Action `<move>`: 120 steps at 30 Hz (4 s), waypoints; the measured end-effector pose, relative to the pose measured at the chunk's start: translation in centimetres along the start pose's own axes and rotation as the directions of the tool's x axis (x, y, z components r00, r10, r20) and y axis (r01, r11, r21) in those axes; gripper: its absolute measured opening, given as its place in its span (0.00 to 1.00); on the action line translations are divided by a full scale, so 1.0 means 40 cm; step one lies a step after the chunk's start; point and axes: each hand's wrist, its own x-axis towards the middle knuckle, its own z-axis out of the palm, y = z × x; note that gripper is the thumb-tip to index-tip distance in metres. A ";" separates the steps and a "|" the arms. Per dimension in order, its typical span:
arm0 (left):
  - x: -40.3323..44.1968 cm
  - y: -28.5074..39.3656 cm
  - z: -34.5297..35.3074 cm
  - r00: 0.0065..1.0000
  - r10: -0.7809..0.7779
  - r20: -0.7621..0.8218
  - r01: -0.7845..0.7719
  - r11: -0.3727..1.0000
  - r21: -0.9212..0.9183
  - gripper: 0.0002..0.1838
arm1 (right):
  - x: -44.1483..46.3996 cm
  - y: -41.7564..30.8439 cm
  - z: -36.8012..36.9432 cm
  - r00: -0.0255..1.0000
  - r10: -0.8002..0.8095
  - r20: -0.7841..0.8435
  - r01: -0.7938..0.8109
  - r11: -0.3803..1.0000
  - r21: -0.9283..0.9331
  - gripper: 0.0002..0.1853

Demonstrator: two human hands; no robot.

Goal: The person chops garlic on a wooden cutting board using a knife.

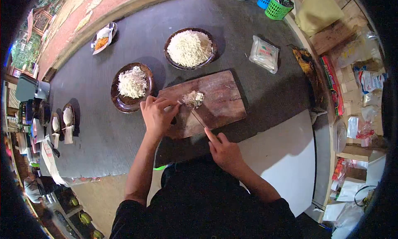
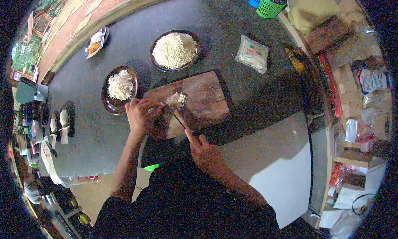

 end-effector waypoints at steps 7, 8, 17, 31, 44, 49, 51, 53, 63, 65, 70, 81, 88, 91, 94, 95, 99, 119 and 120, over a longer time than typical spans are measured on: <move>-0.003 -0.003 0.001 0.999 -0.016 0.034 0.016 1.000 0.013 0.06 | 0.011 -0.023 -0.015 1.000 0.003 0.029 -0.002 1.000 -0.029 0.32; -0.004 -0.003 0.000 0.999 -0.018 0.036 0.018 1.000 0.014 0.06 | 0.014 -0.023 -0.011 0.999 0.000 0.035 0.001 0.999 -0.036 0.32; -0.003 -0.006 0.002 1.000 0.002 -0.002 -0.002 1.000 0.008 0.06 | 0.052 -0.031 0.009 0.999 0.010 0.042 -0.009 1.000 -0.008 0.34; -0.006 -0.003 -0.001 1.000 0.007 -0.015 -0.007 1.000 0.013 0.07 | -0.007 -0.016 -0.003 1.000 0.002 0.018 -0.002 1.000 -0.020 0.31; -0.007 -0.006 0.005 0.998 -0.052 0.032 0.052 0.999 0.002 0.08 | 0.048 -0.025 0.013 1.000 0.009 0.014 -0.009 1.000 0.000 0.32; -0.006 -0.005 0.005 0.999 -0.044 0.004 0.044 0.999 0.006 0.07 | 0.008 -0.007 0.003 0.999 0.030 0.036 -0.028 0.999 -0.046 0.32; -0.007 -0.002 0.005 0.999 -0.018 -0.033 0.018 1.000 -0.004 0.06 | -0.003 -0.003 0.000 0.999 0.033 0.031 -0.032 0.999 -0.042 0.32; -0.004 0.000 0.005 0.999 0.014 -0.047 -0.014 1.000 0.005 0.07 | -0.007 -0.006 -0.008 0.998 0.064 0.018 -0.064 0.998 -0.014 0.31; -0.003 0.001 -0.001 1.000 0.018 -0.014 -0.018 1.000 0.010 0.05 | 0.030 -0.015 0.003 0.999 -0.003 0.040 0.003 1.000 0.021 0.32; -0.004 0.003 -0.004 1.000 0.020 -0.015 -0.020 1.000 0.006 0.06 | 0.038 -0.017 0.010 0.999 -0.023 -0.030 0.025 0.998 0.049 0.32; -0.006 0.005 -0.005 1.000 0.013 -0.015 -0.013 1.000 0.026 0.06 | 0.044 -0.026 0.010 1.000 0.008 -0.008 -0.008 0.999 -0.036 0.32; -0.010 -0.002 -0.004 0.999 -0.012 0.038 0.011 1.000 0.025 0.08 | 0.001 0.005 0.002 1.000 0.023 -0.004 -0.023 1.000 0.000 0.33; -0.010 -0.008 0.010 0.999 0.026 -0.019 -0.025 0.999 0.025 0.07 | 0.029 -0.019 -0.010 0.998 0.015 0.064 -0.017 1.000 0.027 0.31; -0.008 -0.007 0.006 1.000 0.011 -0.012 -0.010 1.000 0.019 0.07 | 0.049 -0.019 0.002 0.999 0.013 0.052 -0.017 0.998 0.061 0.32; -0.008 -0.007 0.005 1.000 -0.002 -0.005 0.002 1.000 0.009 0.07 | 0.054 -0.023 0.007 0.998 0.027 0.050 -0.028 0.999 0.021 0.32; -0.008 -0.008 0.007 1.000 -0.016 0.001 0.016 1.000 0.006 0.07 | 0.054 -0.024 0.008 0.998 0.034 0.055 -0.033 0.999 -0.021 0.32; -0.013 -0.013 0.013 1.000 -0.014 -0.014 0.014 1.000 0.005 0.07 | 0.021 -0.008 0.007 1.000 0.005 -0.027 -0.005 1.000 -0.008 0.32; -0.009 0.003 -0.004 1.000 0.005 -0.006 -0.005 1.000 0.006 0.07 | 0.064 -0.030 0.014 0.999 0.005 0.051 -0.005 1.000 -0.001 0.33; -0.009 0.004 -0.004 1.000 0.008 -0.006 -0.008 1.000 0.007 0.07 | 0.063 -0.028 0.016 0.999 0.006 0.048 -0.006 1.000 0.000 0.33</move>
